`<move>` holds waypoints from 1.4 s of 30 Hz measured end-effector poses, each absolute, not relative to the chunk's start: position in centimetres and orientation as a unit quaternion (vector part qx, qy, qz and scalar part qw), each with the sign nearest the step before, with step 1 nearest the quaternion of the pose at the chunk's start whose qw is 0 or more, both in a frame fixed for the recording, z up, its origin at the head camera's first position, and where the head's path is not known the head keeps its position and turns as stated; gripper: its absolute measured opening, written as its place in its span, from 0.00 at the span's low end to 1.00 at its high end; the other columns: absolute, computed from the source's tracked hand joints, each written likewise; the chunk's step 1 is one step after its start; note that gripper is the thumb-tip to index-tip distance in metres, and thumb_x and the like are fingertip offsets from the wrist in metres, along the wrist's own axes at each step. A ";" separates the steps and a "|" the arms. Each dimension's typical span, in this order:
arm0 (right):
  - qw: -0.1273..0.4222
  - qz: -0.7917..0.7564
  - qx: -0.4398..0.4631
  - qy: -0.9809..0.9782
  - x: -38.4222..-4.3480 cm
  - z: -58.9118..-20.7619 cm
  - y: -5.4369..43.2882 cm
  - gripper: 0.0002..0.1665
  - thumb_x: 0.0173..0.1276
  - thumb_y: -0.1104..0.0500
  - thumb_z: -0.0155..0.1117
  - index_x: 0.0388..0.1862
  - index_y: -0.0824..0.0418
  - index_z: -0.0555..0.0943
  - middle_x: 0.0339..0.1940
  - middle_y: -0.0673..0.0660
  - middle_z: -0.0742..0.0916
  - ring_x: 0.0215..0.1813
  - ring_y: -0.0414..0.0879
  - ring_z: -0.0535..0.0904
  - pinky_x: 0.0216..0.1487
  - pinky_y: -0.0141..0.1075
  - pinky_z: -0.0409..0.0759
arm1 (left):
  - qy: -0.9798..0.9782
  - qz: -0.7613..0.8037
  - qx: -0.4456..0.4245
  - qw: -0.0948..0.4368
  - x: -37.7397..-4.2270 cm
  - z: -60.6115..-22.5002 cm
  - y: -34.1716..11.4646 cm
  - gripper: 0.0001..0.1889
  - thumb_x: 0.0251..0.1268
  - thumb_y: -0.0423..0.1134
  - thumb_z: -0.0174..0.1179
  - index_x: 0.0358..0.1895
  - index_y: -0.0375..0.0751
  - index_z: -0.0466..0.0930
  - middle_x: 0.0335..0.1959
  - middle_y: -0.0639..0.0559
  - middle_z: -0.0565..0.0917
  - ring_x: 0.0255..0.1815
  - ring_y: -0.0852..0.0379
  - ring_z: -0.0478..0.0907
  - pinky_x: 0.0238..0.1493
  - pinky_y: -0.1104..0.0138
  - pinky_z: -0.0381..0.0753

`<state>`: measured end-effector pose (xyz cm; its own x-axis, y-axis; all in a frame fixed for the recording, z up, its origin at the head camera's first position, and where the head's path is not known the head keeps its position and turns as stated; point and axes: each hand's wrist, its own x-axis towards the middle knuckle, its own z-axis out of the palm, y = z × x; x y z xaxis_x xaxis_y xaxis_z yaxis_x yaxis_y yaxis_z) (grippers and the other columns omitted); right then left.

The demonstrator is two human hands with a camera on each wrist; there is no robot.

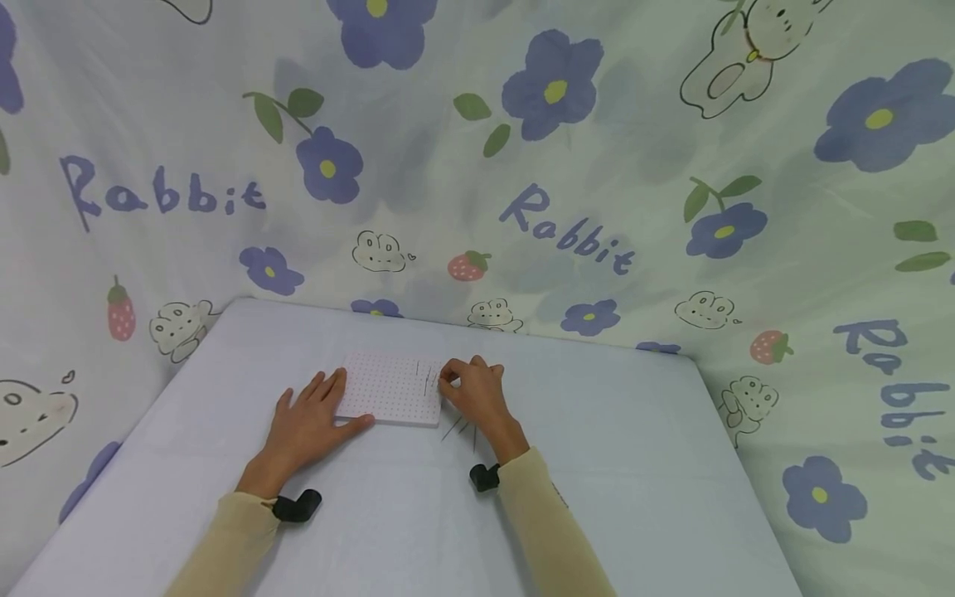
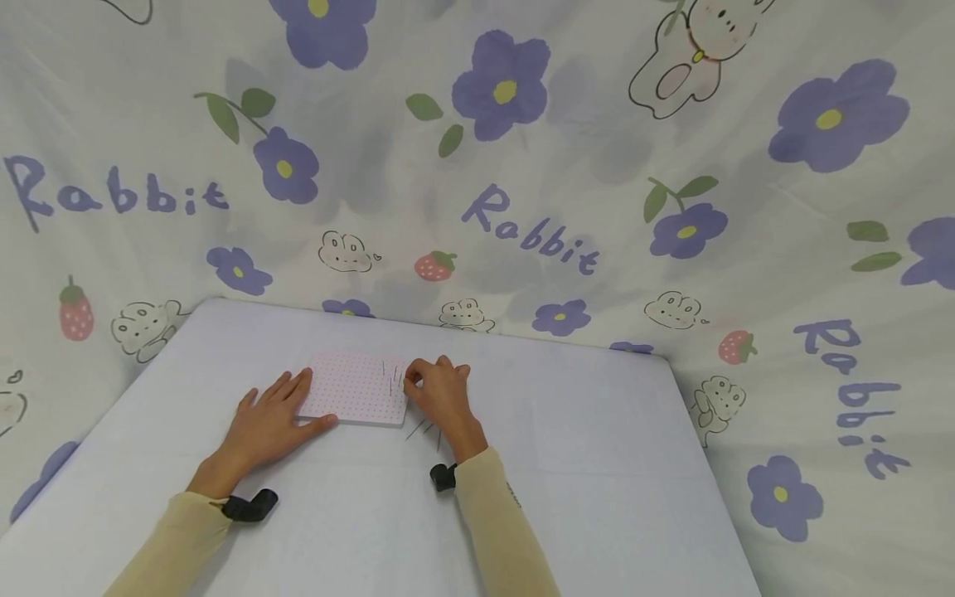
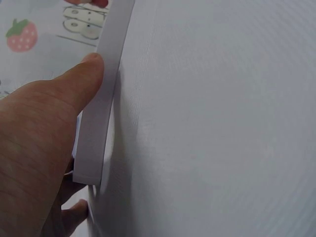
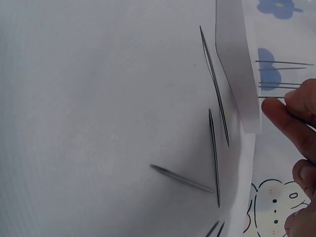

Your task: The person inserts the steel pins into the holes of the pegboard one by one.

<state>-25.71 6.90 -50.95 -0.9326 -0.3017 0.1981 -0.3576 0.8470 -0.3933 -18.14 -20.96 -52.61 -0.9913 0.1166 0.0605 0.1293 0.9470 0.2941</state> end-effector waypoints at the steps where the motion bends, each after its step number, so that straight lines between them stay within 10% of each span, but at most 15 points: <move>1: 0.062 0.214 0.169 -0.960 -25.7 -50.9 6.9 0.05 0.71 0.48 0.66 0.39 0.46 0.86 0.36 0.39 0.89 0.38 0.39 0.72 0.49 0.46 0.62 | -0.986 -0.150 -0.063 0.022 -18.1 -52.6 -20.9 0.57 0.62 0.76 0.53 0.78 0.29 0.54 0.77 0.32 0.61 0.78 0.31 0.53 0.70 0.28 0.45; 20: 0.058 0.208 0.119 -0.969 -24.5 -45.9 10.5 0.08 0.71 0.51 0.68 0.45 0.51 0.88 0.39 0.44 0.90 0.44 0.44 0.78 0.49 0.50 0.65 | -0.986 -0.150 -0.067 0.015 -18.2 -52.7 -20.9 0.57 0.62 0.76 0.52 0.78 0.29 0.53 0.77 0.32 0.60 0.78 0.31 0.53 0.69 0.28 0.45; 42: 0.001 0.221 0.066 -0.973 -23.7 -50.3 14.0 0.05 0.67 0.55 0.72 0.40 0.53 0.88 0.38 0.47 0.91 0.45 0.49 0.84 0.45 0.50 0.66 | -0.985 -0.157 -0.066 0.017 -18.2 -52.8 -21.0 0.58 0.62 0.77 0.51 0.78 0.29 0.53 0.78 0.33 0.59 0.78 0.31 0.52 0.69 0.28 0.44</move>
<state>-23.73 13.97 -50.31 -0.9914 -0.1270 0.0314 -0.1281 0.8935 -0.4304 -18.23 -21.02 -52.76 -0.9908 0.1244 0.0538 0.1349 0.9423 0.3064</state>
